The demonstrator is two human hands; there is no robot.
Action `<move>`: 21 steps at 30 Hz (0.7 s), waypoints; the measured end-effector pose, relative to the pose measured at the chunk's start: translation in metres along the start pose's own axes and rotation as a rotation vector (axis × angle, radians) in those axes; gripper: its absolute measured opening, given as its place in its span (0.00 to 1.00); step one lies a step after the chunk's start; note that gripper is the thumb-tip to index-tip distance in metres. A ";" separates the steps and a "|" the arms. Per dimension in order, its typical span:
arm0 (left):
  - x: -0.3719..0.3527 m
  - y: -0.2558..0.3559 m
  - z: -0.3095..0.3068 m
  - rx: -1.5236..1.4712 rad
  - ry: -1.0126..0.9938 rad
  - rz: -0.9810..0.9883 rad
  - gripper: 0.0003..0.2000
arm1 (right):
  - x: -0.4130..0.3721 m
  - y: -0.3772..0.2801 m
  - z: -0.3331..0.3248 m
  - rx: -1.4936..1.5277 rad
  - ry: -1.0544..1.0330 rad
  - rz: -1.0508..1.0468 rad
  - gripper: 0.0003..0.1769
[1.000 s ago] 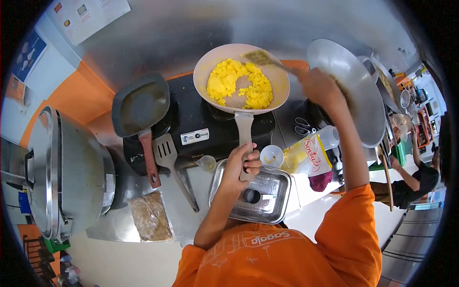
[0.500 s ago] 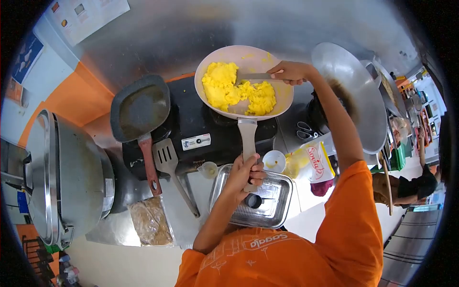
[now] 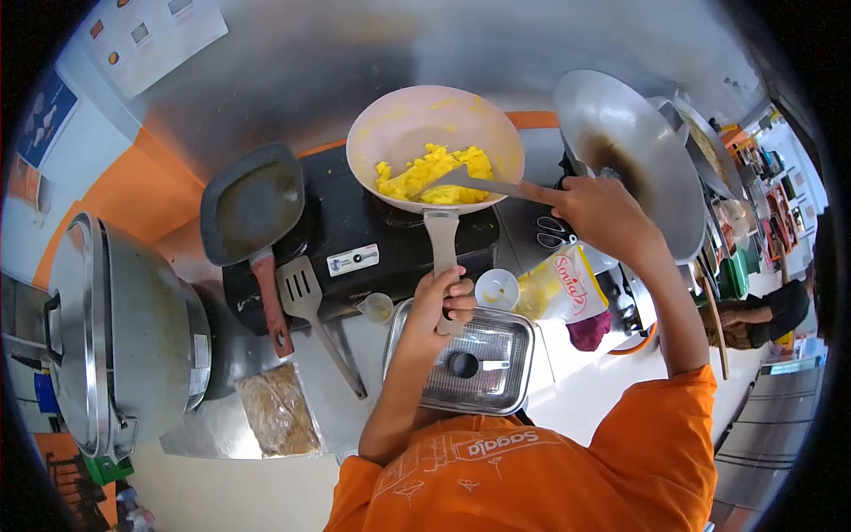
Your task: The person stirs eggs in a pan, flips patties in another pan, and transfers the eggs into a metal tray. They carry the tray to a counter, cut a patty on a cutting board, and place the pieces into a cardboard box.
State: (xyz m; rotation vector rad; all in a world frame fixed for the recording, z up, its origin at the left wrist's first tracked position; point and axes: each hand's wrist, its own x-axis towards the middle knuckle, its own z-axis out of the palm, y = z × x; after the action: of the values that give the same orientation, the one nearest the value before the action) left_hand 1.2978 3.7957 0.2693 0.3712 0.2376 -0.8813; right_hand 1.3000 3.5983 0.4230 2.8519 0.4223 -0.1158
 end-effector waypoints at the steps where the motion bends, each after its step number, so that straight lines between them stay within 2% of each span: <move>1: 0.001 0.001 -0.001 0.008 -0.010 -0.005 0.05 | -0.005 -0.001 -0.004 -0.009 -0.038 0.013 0.22; 2: 0.001 0.002 -0.003 -0.006 -0.030 0.001 0.05 | -0.010 -0.002 -0.007 -0.017 -0.079 0.027 0.22; 5: 0.004 0.008 -0.011 -0.013 -0.078 -0.048 0.03 | 0.010 -0.016 0.020 0.008 0.013 0.090 0.21; 8: 0.006 0.013 -0.019 -0.004 -0.108 -0.046 0.04 | 0.041 -0.007 0.058 0.039 0.129 0.139 0.25; 11: 0.006 0.023 -0.024 0.020 -0.114 -0.054 0.04 | 0.022 0.013 0.037 -0.043 0.306 0.088 0.25; 12: 0.005 0.023 -0.026 0.023 -0.106 -0.059 0.05 | 0.013 0.013 0.008 -0.067 0.159 0.182 0.23; 15: 0.009 0.022 -0.027 -0.072 -0.153 -0.085 0.07 | 0.007 0.022 0.000 -0.041 0.006 0.200 0.13; 16: 0.010 0.021 -0.027 -0.102 -0.166 -0.099 0.08 | 0.012 0.015 0.020 -0.184 0.128 0.163 0.10; 19: 0.010 0.020 -0.027 -0.144 -0.182 -0.106 0.09 | 0.037 0.007 0.043 -0.127 0.130 0.258 0.09; 20: 0.007 0.019 -0.026 -0.131 -0.165 -0.089 0.10 | 0.036 0.012 0.040 -0.046 0.074 0.314 0.12; 21: 0.004 0.018 -0.026 -0.119 -0.146 -0.071 0.10 | 0.034 0.019 0.029 -0.015 0.052 0.272 0.11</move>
State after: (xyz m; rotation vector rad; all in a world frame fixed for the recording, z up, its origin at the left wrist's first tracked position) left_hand 1.3130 3.8135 0.2484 0.1877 0.1686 -0.9547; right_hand 1.3370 3.5820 0.3954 2.8695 0.0415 0.0120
